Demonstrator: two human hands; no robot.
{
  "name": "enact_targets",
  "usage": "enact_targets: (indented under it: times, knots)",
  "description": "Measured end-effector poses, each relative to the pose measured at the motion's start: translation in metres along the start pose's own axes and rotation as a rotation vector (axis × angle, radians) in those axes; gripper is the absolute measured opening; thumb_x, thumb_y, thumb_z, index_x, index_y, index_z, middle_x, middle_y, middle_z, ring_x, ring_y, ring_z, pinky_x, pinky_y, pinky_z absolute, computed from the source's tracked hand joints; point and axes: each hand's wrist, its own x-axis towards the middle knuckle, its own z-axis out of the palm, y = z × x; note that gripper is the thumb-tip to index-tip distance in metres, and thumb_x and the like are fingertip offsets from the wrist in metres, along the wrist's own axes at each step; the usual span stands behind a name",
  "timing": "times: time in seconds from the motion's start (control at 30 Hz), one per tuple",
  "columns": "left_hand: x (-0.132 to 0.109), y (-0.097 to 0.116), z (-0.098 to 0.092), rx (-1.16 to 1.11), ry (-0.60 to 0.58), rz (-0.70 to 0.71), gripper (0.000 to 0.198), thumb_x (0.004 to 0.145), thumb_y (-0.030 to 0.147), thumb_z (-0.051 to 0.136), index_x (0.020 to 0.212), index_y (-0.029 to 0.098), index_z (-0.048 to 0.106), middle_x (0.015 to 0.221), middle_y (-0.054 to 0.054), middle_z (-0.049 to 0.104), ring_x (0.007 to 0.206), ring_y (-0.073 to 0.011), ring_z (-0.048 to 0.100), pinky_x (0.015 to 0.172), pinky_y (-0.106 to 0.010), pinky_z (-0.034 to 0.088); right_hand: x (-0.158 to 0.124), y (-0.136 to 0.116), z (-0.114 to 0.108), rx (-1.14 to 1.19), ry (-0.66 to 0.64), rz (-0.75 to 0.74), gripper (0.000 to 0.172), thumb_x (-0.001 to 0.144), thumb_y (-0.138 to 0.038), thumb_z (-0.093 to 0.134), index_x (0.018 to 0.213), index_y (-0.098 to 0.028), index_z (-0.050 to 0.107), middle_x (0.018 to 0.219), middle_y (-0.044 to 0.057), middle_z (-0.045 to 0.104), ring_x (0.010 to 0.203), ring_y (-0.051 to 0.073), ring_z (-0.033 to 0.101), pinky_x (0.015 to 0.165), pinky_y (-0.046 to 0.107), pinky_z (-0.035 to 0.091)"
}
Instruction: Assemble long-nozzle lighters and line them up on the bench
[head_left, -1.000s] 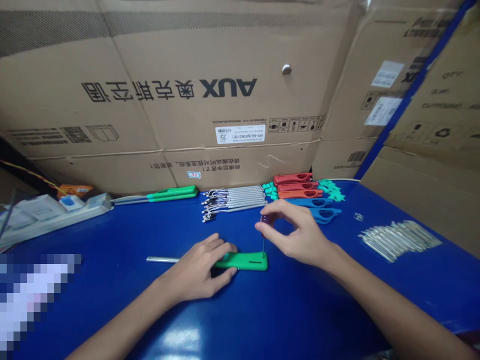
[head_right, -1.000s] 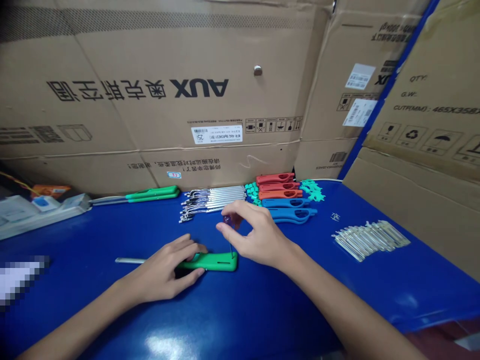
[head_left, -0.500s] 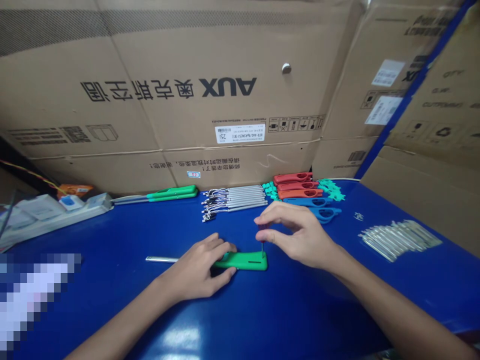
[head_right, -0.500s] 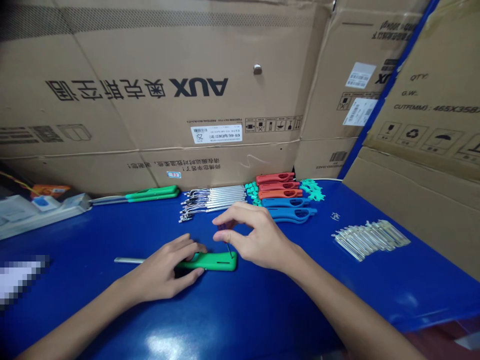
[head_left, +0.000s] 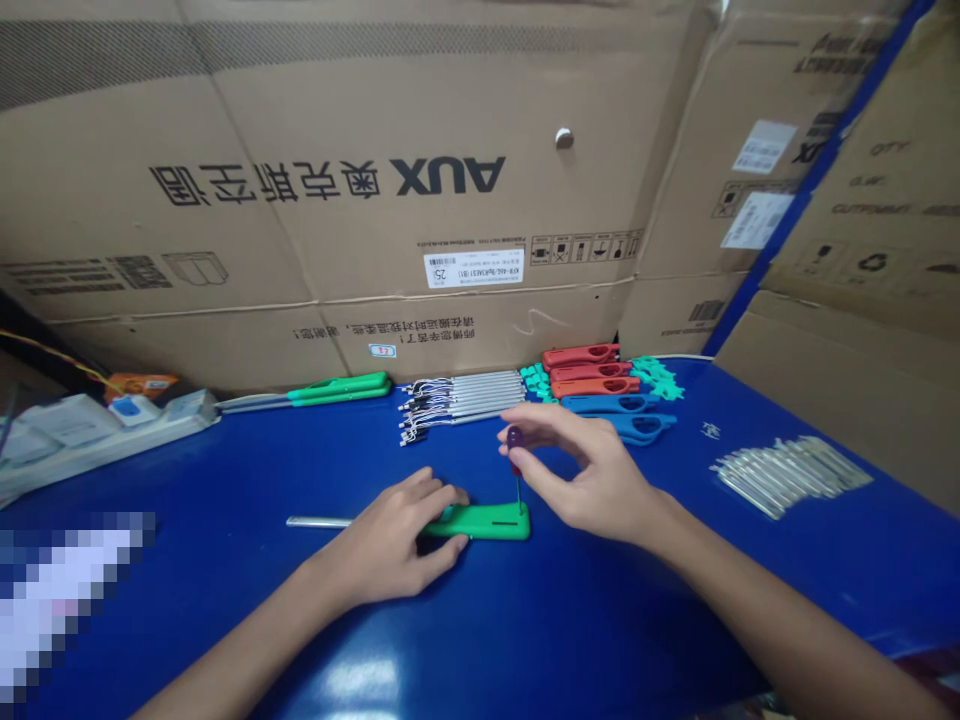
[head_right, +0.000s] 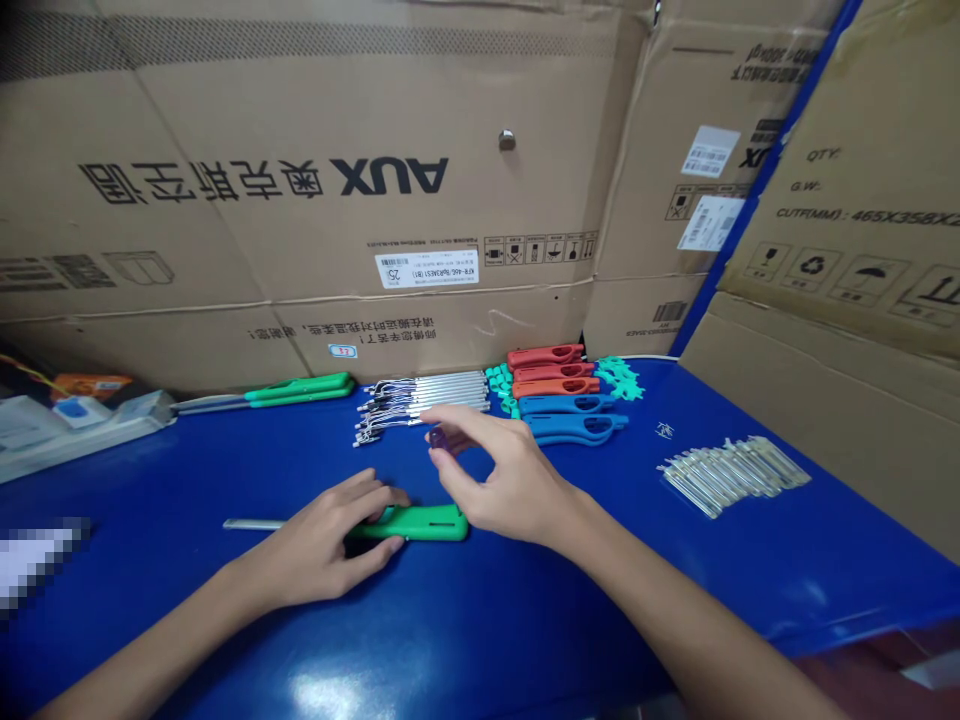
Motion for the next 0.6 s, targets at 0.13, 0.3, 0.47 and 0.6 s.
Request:
enact_targets:
  times: [0.13,0.3,0.47,0.6]
  knots:
    - [-0.0001,0.0006,-0.0007,0.004,0.0,0.0,0.023,0.088,0.028,0.054,0.109,0.02,0.058,0.086,-0.004,0.062,0.087,-0.0235,0.055,0.074,-0.035,0.047,-0.0001,-0.0038,-0.0005,-0.068,-0.025,-0.039,0.029,0.076,-0.007,0.057,0.101,-0.018,0.066,0.087,0.004,0.07,0.074,0.015,0.066,0.071,0.031,0.057]
    - [-0.0009,-0.0006,0.0006,0.005,-0.007,-0.007,0.022,0.088,0.028,0.053,0.108,0.02,0.058,0.091,-0.005,0.063,0.088,-0.0241,0.054,0.079,-0.038,0.047,0.0006,0.0016,0.0009,-0.15,-0.032,-0.073,0.026,0.082,-0.02,0.067,0.108,-0.019,0.067,0.092,0.007,0.064,0.081,0.017,0.063,0.075,0.034,0.055]
    - [-0.0008,-0.0013,0.0009,0.004,-0.01,-0.008,0.024,0.089,0.028,0.053,0.11,0.019,0.057,0.09,-0.006,0.062,0.087,-0.0237,0.055,0.076,-0.036,0.047,-0.0003,0.0012,0.0003,-0.082,-0.019,-0.038,0.041,0.078,-0.005,0.053,0.115,-0.02,0.062,0.092,0.004,0.071,0.079,0.015,0.067,0.076,0.032,0.057]
    - [-0.0007,-0.0014,0.0008,0.004,-0.015,-0.014,0.024,0.089,0.029,0.053,0.11,0.019,0.057,0.09,-0.005,0.062,0.088,-0.024,0.054,0.077,-0.037,0.047,0.0012,0.0004,-0.001,-0.138,-0.017,-0.111,0.026,0.078,-0.01,0.06,0.102,-0.018,0.069,0.096,0.007,0.067,0.086,0.018,0.065,0.077,0.034,0.056]
